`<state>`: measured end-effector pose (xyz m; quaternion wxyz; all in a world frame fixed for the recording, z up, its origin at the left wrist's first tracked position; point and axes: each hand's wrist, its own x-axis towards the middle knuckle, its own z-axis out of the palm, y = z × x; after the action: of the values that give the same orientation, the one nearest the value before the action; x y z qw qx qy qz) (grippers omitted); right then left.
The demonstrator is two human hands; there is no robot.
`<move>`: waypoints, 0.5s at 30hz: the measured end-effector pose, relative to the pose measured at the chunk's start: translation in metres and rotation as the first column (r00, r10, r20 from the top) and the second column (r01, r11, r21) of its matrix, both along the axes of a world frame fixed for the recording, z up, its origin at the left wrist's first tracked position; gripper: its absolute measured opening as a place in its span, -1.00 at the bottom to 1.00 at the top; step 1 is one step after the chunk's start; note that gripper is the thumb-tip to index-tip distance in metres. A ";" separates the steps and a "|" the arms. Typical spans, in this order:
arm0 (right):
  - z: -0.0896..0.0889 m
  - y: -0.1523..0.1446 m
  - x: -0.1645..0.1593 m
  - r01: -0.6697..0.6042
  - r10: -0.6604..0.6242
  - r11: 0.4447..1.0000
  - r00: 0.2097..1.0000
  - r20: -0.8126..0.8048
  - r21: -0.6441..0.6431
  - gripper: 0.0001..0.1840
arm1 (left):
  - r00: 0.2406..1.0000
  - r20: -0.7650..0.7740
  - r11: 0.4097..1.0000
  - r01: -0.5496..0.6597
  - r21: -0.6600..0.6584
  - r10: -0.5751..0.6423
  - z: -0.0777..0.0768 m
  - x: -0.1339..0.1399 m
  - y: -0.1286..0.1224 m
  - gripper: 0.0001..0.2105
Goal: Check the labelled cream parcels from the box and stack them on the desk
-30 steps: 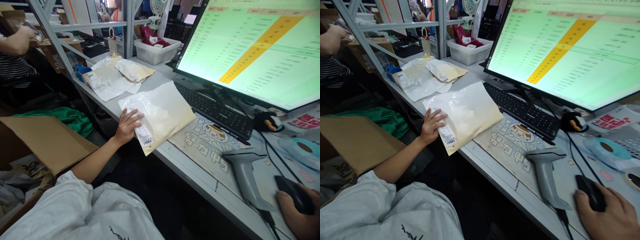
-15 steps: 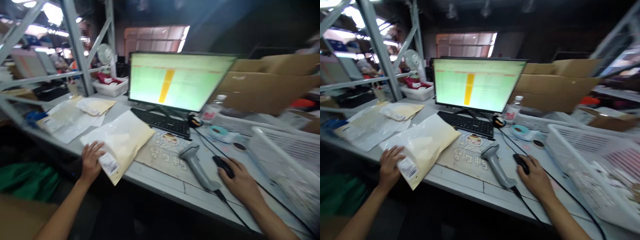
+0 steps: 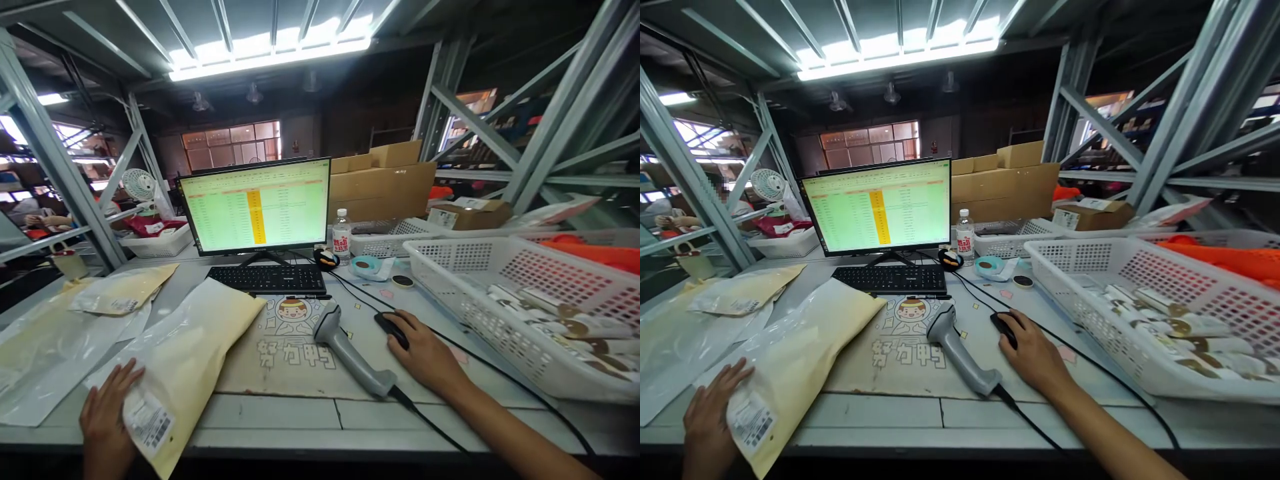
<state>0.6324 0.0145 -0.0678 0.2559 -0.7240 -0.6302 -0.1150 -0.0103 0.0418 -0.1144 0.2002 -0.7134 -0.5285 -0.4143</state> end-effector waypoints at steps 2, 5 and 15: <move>-0.001 0.000 0.001 0.010 -0.010 1.000 1.000 0.006 0.000 -0.44 | 1.000 0.002 1.000 -0.022 0.006 0.022 -0.002 0.001 -0.001 -0.63; -0.005 0.002 0.004 0.004 -0.004 1.000 1.000 0.004 0.008 -0.45 | 0.999 -0.003 0.998 -0.050 0.035 0.050 -0.003 0.001 0.000 -0.65; -0.007 0.002 0.008 -0.069 0.069 0.996 0.998 0.005 0.058 -0.39 | 0.999 0.003 0.998 -0.035 0.055 0.035 -0.010 -0.008 0.001 -0.64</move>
<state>0.6406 0.0162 -0.0745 0.2797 -0.6939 -0.6516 -0.1252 -0.0184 0.0426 -0.1247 0.2265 -0.6977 -0.5295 -0.4260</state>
